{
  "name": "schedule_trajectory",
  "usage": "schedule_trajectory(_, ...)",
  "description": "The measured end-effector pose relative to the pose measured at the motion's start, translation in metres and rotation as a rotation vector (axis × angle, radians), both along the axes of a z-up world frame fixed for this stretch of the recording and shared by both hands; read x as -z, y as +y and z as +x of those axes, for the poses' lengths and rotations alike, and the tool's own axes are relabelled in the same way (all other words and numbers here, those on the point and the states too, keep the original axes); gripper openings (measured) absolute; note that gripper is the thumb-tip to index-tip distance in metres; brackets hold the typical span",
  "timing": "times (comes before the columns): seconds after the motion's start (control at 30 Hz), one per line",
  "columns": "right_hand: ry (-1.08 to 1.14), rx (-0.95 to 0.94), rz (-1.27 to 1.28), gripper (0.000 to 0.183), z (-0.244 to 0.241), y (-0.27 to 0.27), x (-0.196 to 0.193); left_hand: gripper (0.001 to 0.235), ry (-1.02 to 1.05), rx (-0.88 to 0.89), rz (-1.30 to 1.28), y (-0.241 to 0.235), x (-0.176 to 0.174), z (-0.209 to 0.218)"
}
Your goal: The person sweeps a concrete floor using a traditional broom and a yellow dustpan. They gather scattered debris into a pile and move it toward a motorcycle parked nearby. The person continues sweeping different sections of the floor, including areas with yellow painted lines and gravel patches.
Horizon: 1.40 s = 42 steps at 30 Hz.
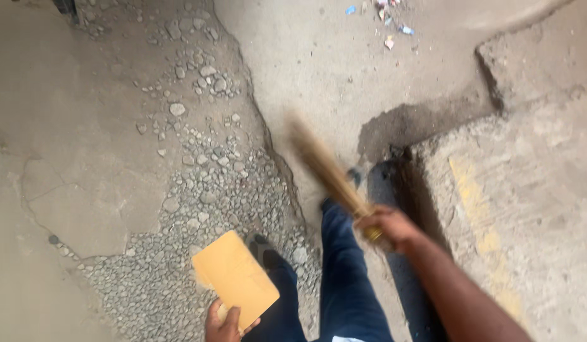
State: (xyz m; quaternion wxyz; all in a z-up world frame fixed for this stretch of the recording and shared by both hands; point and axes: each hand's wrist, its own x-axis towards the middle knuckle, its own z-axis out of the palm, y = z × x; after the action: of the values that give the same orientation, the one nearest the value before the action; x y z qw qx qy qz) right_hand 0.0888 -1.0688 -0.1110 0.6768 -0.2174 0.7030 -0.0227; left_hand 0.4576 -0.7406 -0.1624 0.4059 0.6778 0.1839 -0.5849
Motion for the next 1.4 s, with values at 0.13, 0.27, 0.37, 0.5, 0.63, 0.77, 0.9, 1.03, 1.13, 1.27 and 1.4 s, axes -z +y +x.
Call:
schedule_trajectory(0.13,0.03,-0.325,0.109,0.053,0.011,-0.065,0.046,0.043,-0.121,0.031,-0.063,-0.092,-0.029,-0.052)
schedule_trajectory(0.27,0.13,-0.019,0.015,0.028,-0.047,-0.183,0.082,0.038,-0.112,0.025,-0.127,-0.161,-0.051,-0.101)
schedule_trajectory(0.37,0.117,0.004,-0.037,0.022,-0.11,-0.245,0.066,0.036,-0.021,0.016,-0.083,-0.194,-0.058,-0.132)
schedule_trajectory(0.5,0.161,-0.248,-0.036,0.036,-0.127,-0.242,0.017,0.035,0.0,-0.001,-0.068,-0.23,-0.065,-0.165)
schedule_trajectory(0.63,-0.132,-0.117,0.074,0.068,-0.058,-0.196,0.003,0.036,-0.034,-0.069,-0.02,-0.261,-0.066,-0.185)
schedule_trajectory(0.77,-0.147,-0.407,0.277,0.07,0.004,-0.207,0.059,0.038,-0.094,-0.108,-0.025,-0.265,-0.065,-0.191)
schedule_trajectory(0.9,-0.073,-0.4,-0.05,0.031,-0.032,-0.299,0.11,0.038,-0.133,-0.135,0.057,-0.266,-0.064,-0.181)
schedule_trajectory(1.03,0.154,-0.072,0.079,0.031,-0.117,-0.385,0.094,0.038,-0.117,-0.115,0.024,-0.273,-0.06,-0.185)
schedule_trajectory(1.13,0.188,-0.072,0.016,0.027,-0.133,-0.387,0.045,0.039,-0.112,-0.128,-0.073,-0.291,-0.063,-0.194)
schedule_trajectory(1.27,-0.012,-0.036,0.055,0.043,-0.082,-0.336,-0.009,0.042,-0.108,-0.186,0.01,-0.329,-0.078,-0.204)
schedule_trajectory(1.4,-0.067,-0.212,0.182,0.058,0.013,-0.304,0.016,0.043,-0.141,-0.19,-0.102,-0.354,-0.094,-0.189)
